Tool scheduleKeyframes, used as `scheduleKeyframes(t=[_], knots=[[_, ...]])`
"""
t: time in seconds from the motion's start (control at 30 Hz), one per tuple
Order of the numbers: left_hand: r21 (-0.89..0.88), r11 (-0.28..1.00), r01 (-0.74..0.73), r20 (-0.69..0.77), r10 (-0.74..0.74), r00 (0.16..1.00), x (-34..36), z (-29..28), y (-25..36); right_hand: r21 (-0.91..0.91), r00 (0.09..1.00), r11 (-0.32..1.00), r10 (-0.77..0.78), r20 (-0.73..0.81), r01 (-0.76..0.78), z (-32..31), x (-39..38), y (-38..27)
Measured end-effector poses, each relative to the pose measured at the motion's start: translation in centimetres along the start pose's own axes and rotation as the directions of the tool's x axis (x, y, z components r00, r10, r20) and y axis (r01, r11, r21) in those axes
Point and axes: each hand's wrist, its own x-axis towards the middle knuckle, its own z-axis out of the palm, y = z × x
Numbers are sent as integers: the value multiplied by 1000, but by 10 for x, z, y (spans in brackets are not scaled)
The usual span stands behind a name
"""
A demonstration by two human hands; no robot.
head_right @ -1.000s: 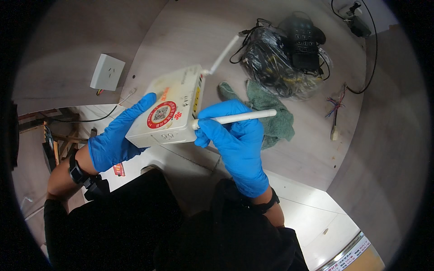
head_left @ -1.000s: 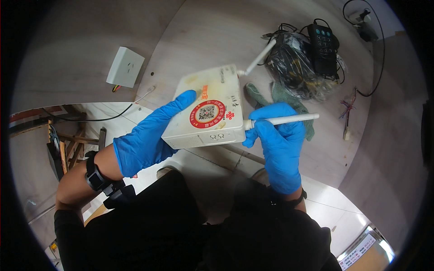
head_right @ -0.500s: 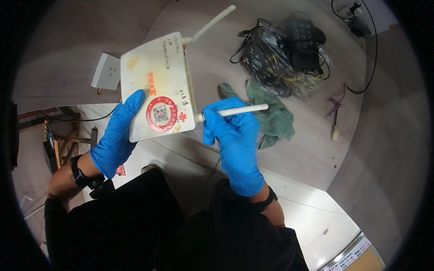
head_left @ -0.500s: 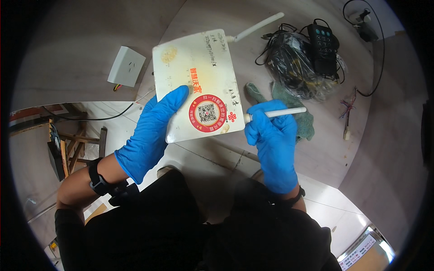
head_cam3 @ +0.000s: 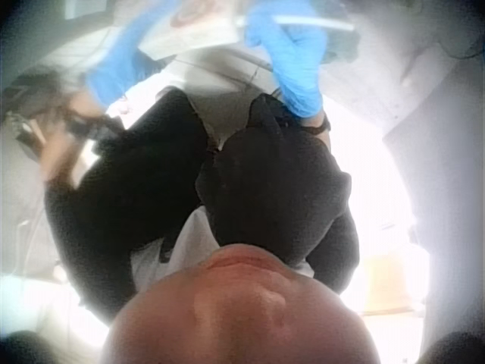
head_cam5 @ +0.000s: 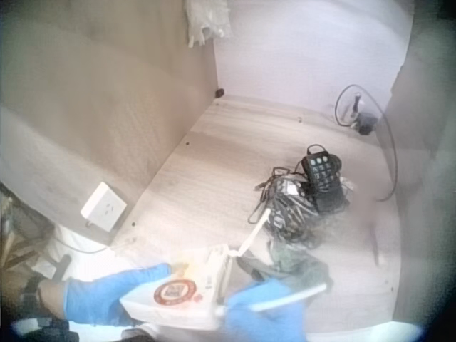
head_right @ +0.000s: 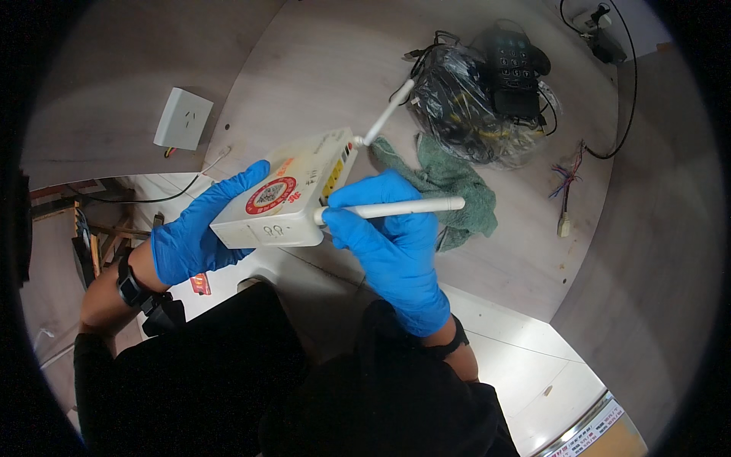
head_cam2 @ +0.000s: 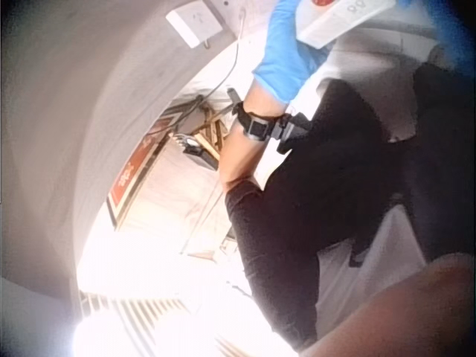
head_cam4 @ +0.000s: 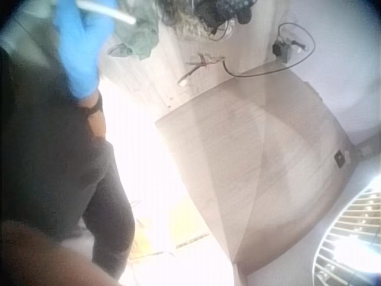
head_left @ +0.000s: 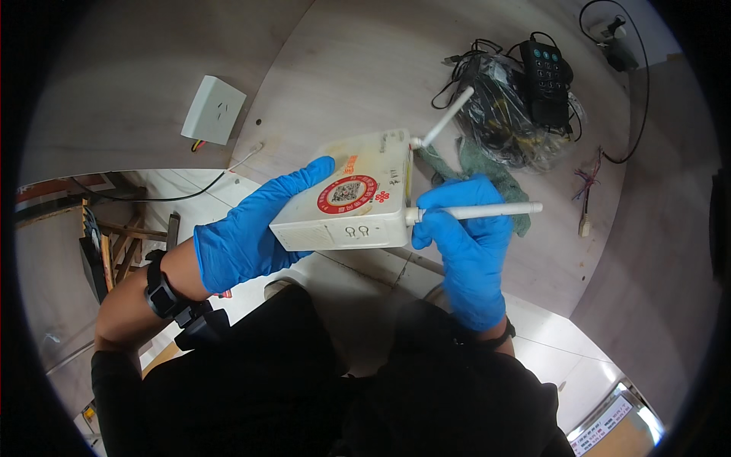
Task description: The person wipes down the exterior casing and antennas of a wireless router using a cloth.
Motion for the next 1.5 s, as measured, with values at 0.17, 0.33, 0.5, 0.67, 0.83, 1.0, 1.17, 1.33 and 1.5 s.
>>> scheduleKeyframes(t=[0.17,0.33,0.5,0.67,0.83,1.0,1.17,1.33,1.5], knots=[[-7,1000,5,29,-5,1000,7,-4,-2,-238,937,971,62,342,23,-39,13,-13],[47,995,-83,137,76,988,3,-8,1,-140,952,967,238,191,-214,-56,5,-12],[289,953,-88,177,37,983,-5,1,-2,-356,977,910,187,-102,-212,-46,12,-4],[276,957,-91,198,37,979,-5,2,-6,-110,915,961,204,-348,-255,-27,9,9],[268,952,-149,228,87,970,-7,5,-6,-31,950,990,126,-287,-140,-28,8,17],[353,909,-219,206,153,967,1,1,-9,121,938,972,226,-264,-201,-31,10,20],[459,827,-325,213,253,944,5,-4,-16,-549,980,815,116,-160,-186,-40,6,32],[426,862,-275,182,216,959,4,-10,-18,-490,976,845,208,-69,-215,-37,6,16],[387,902,-193,131,154,979,4,-10,-13,-343,924,869,382,8,-356,-38,6,9]])
